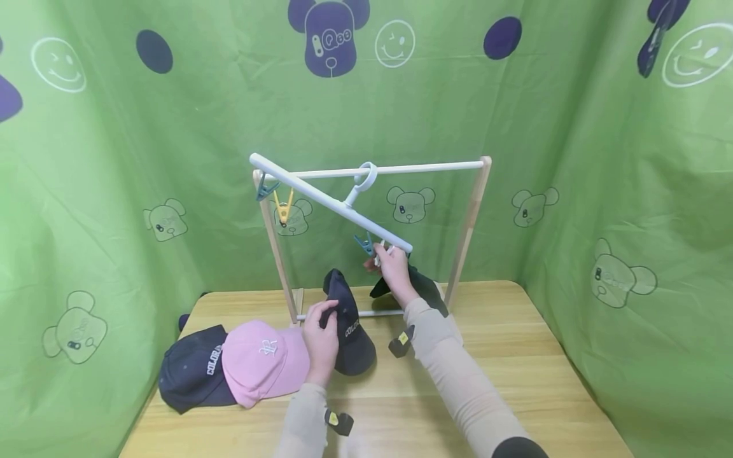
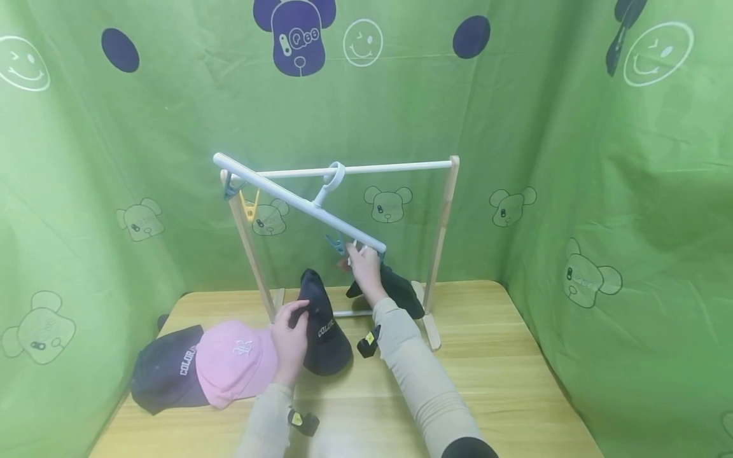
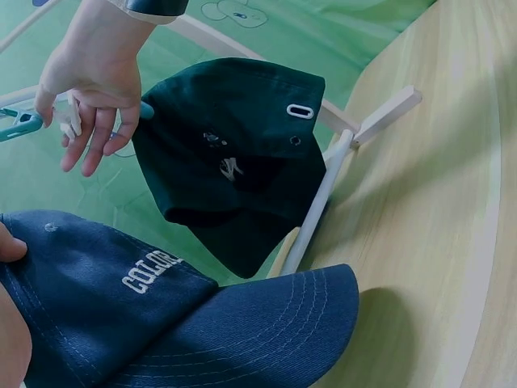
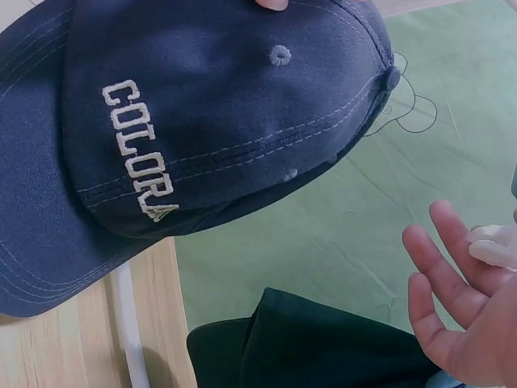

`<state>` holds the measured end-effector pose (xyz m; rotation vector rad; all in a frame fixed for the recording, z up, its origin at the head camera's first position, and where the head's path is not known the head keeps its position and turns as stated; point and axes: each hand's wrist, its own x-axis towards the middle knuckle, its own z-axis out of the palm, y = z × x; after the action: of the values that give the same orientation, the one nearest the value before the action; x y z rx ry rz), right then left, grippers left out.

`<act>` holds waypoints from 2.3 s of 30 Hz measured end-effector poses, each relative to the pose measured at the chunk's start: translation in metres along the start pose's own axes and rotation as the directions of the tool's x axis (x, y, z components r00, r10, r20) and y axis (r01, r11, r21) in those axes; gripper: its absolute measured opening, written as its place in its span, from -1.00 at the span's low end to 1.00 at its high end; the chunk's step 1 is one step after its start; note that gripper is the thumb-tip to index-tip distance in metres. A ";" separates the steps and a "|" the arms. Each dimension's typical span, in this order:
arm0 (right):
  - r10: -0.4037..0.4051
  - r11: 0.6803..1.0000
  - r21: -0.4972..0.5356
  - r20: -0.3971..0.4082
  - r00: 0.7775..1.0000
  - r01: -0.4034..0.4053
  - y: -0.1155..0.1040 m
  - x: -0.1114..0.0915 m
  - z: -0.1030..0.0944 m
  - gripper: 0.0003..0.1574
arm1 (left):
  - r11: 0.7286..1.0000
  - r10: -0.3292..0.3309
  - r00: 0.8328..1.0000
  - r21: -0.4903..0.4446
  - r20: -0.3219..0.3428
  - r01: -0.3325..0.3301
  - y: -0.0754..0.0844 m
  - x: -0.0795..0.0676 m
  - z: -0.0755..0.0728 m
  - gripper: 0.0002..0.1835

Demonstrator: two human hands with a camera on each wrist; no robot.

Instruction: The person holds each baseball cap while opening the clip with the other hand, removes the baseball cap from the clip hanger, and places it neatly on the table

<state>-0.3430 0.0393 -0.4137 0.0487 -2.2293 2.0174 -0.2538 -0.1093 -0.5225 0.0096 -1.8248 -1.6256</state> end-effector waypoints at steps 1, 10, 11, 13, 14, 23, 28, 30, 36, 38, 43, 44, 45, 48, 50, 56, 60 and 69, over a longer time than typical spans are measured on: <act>0.001 1.000 0.002 -0.001 1.000 -0.001 0.000 0.000 0.000 -0.61 | 1.000 -0.003 1.000 0.004 -0.006 0.003 0.000 0.000 0.000 -0.71; 0.019 1.000 0.004 0.001 1.000 -0.019 0.013 0.011 0.000 -0.56 | 0.999 -0.026 0.998 0.041 -0.065 0.029 0.004 -0.003 0.001 -0.78; 0.020 1.000 0.007 0.004 1.000 -0.020 0.017 0.014 0.000 -0.55 | 0.998 -0.028 0.997 0.047 -0.067 0.031 0.007 -0.004 0.001 -0.79; 0.026 1.000 0.015 0.008 1.000 -0.026 0.025 0.020 0.000 -0.52 | 0.998 -0.033 0.997 0.049 -0.070 0.037 0.016 -0.005 0.000 -0.81; 0.027 0.999 0.021 0.007 1.000 -0.027 0.028 0.022 0.000 -0.51 | 0.998 -0.035 0.997 0.048 -0.069 0.038 0.021 -0.006 -0.001 -0.82; 0.013 0.999 0.030 -0.018 1.000 -0.012 0.035 0.024 0.001 -0.54 | 0.999 -0.020 0.997 0.033 -0.079 0.023 0.035 -0.010 -0.005 -0.82; -0.001 1.000 0.030 -0.025 1.000 0.002 0.035 0.024 0.002 -0.54 | 0.999 -0.029 0.996 0.037 -0.081 0.032 0.032 -0.012 -0.005 -0.83; -0.003 0.999 0.040 -0.026 1.000 0.004 0.036 0.024 0.002 -0.56 | 0.998 -0.033 0.996 0.042 -0.082 0.037 0.032 -0.012 -0.005 -0.84; 0.000 0.998 0.060 -0.032 0.999 0.002 0.035 0.024 0.002 -0.61 | 0.997 -0.041 0.996 0.060 -0.080 0.046 0.030 -0.015 -0.006 -0.84; -0.002 0.999 0.053 -0.031 1.000 0.004 0.035 0.024 0.002 -0.59 | 0.997 -0.034 0.996 0.064 -0.078 0.039 0.029 -0.016 -0.007 -0.84; -0.006 0.999 0.047 -0.029 1.000 0.007 0.035 0.023 0.003 -0.56 | 0.997 -0.026 0.996 0.065 -0.083 0.031 0.027 -0.019 -0.010 -0.84; -0.005 0.999 0.047 -0.029 1.000 0.006 0.035 0.023 0.003 -0.58 | 0.997 -0.032 0.996 0.065 -0.084 0.037 0.027 -0.020 -0.011 -0.84; -0.004 0.999 0.049 -0.030 1.000 0.006 0.035 0.023 0.003 -0.59 | 0.997 -0.037 0.996 0.065 -0.086 0.043 0.026 -0.021 -0.012 -0.84; -0.004 0.999 0.047 -0.030 1.000 0.006 0.036 0.024 0.003 -0.61 | 0.995 -0.061 0.994 0.067 -0.089 0.067 0.024 -0.023 -0.014 -0.84; 0.003 0.999 0.047 -0.024 1.000 -0.002 0.035 0.024 0.002 -0.59 | 0.995 -0.076 0.993 0.055 -0.090 0.081 0.023 -0.024 -0.016 -0.83; 0.011 1.000 0.029 0.006 1.000 -0.011 0.007 0.004 -0.001 -0.56 | 0.994 -0.107 0.989 0.018 -0.101 0.109 -0.013 -0.025 -0.017 -0.76; 0.007 1.000 0.023 0.006 1.000 -0.008 0.003 0.000 -0.001 -0.57 | 0.993 -0.113 0.987 0.010 -0.110 0.115 -0.021 -0.028 -0.020 -0.73; 0.006 1.000 0.024 0.005 1.000 -0.006 0.012 0.008 0.000 -0.57 | 0.988 -0.154 0.977 -0.011 -0.150 0.154 -0.027 -0.033 -0.026 -0.70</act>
<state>-0.3524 0.0408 -0.4247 0.0493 -2.2109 2.0492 -0.2273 -0.1232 -0.5621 0.2733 -1.7452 -1.6812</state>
